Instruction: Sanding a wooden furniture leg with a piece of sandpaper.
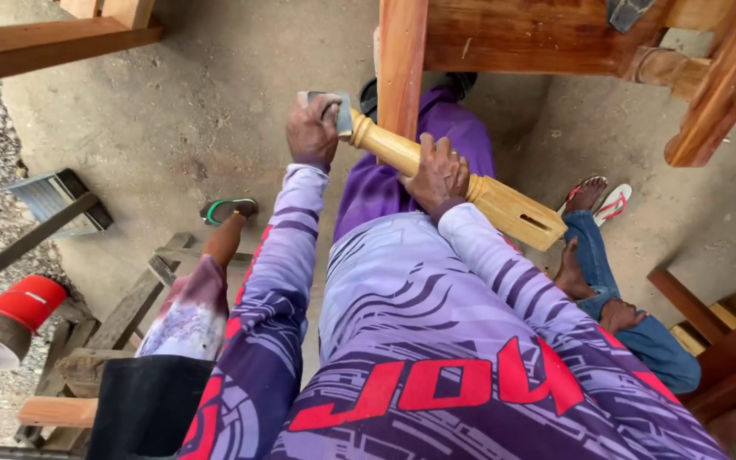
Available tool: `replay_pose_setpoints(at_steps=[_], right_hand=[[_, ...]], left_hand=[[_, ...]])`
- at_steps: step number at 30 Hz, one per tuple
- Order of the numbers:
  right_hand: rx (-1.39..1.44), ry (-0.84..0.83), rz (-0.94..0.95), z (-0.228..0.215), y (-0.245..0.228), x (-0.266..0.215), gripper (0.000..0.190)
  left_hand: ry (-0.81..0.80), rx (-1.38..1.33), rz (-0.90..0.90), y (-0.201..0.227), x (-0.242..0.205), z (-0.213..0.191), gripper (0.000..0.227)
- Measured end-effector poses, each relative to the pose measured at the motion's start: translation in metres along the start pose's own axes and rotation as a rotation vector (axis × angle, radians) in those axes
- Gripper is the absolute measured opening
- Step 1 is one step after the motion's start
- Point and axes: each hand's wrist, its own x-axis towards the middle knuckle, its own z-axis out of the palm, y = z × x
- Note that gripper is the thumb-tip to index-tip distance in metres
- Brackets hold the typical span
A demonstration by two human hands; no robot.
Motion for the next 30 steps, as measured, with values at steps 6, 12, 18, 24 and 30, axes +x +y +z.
replay_pose_setpoints(at_steps=[6,12,18,24,30], right_hand=[[0.095,-0.149,0.026,-0.01,0.009,0.006,0.055],[-0.084,0.034,-0.102,-0.003,0.026,0.03,0.047],[-0.079,-0.298,-0.053,-0.028,0.012,0.033,0.074],[0.025,-0.43,-0.053,0.002,0.046,0.058,0.072],[-0.057,-0.344,-0.027,-0.017,0.022,0.038,0.051]], left_hand=[[0.237,-0.118,-0.097,-0.012,-0.014,0.026,0.014],[0.215,-0.144,-0.056,-0.014,-0.012,0.028,0.013],[0.21,-0.147,-0.084,0.0,-0.009,0.014,0.014],[0.059,-0.023,-0.004,-0.006,0.0,-0.003,0.023],[-0.099,0.063,0.027,-0.001,-0.009,-0.004,0.028]])
